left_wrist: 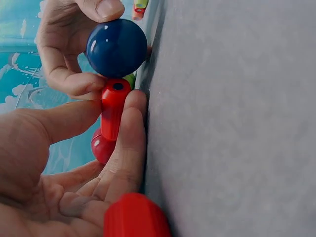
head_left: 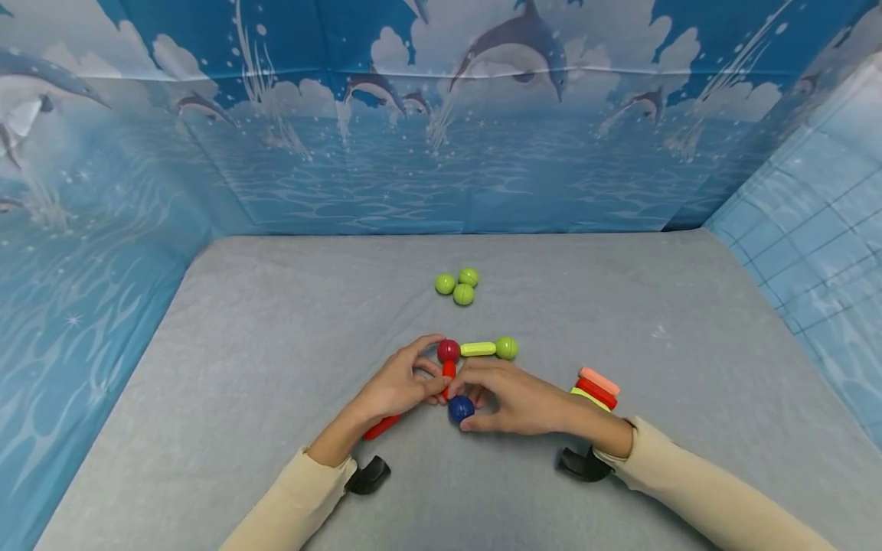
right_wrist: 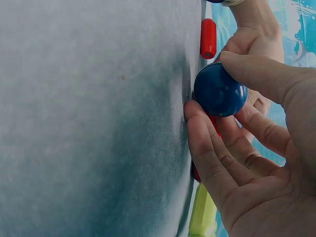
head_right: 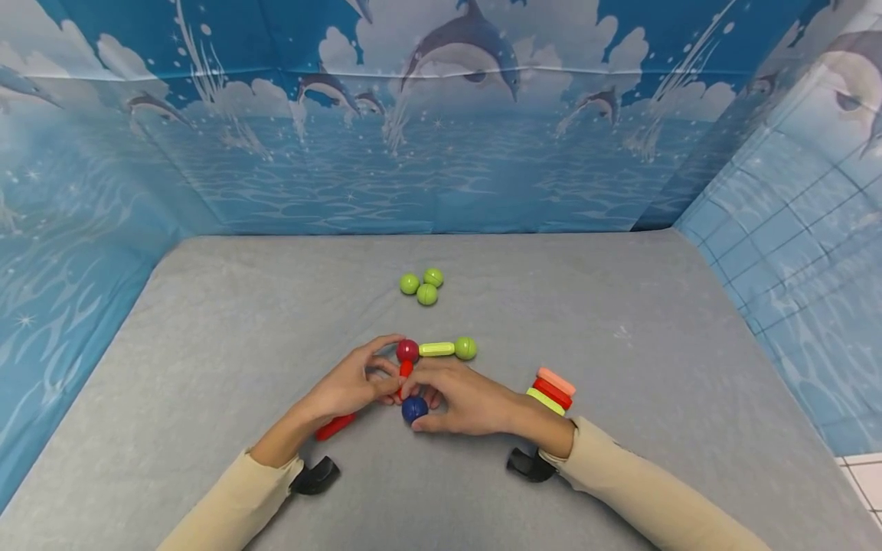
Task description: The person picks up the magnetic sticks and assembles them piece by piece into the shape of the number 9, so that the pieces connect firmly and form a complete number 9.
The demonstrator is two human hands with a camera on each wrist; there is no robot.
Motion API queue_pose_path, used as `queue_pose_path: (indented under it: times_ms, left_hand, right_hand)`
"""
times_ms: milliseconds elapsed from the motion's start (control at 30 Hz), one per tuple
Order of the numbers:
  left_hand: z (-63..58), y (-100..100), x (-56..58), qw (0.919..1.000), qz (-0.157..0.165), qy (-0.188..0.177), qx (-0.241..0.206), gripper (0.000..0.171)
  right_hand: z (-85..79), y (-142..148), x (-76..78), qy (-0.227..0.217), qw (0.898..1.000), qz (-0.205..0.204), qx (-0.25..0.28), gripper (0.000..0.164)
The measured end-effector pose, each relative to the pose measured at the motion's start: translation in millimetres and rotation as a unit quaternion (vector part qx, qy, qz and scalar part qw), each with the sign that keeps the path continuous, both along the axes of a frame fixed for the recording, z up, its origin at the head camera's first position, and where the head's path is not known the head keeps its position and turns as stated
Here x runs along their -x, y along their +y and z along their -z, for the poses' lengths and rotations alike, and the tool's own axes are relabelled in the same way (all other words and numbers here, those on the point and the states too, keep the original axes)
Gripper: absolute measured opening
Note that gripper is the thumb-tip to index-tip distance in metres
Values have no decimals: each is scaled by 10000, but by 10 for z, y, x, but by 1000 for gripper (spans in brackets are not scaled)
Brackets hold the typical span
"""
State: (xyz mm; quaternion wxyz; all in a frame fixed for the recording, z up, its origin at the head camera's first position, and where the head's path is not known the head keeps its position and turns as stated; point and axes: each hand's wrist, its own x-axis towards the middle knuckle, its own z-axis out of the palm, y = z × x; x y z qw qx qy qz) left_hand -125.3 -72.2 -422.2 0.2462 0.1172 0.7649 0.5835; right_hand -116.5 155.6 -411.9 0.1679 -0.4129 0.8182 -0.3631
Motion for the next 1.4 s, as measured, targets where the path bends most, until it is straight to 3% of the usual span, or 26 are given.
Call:
queue_pose_path:
  times_ms: [300, 1133, 1400]
  left_hand:
    - [-13, 15, -4, 9997, -31, 218, 53, 66]
    - [-23, 21, -21, 9991, -34, 373, 203, 66]
    - [-29, 19, -26, 9989, -73, 363, 291, 67]
  right_hand:
    - [-10, -46, 19, 74, 10000, 20, -29, 28]
    - [8, -55, 9, 241, 9996, -31, -145, 35]
    - [-10, 10, 3, 304, 9995, -53, 59, 34]
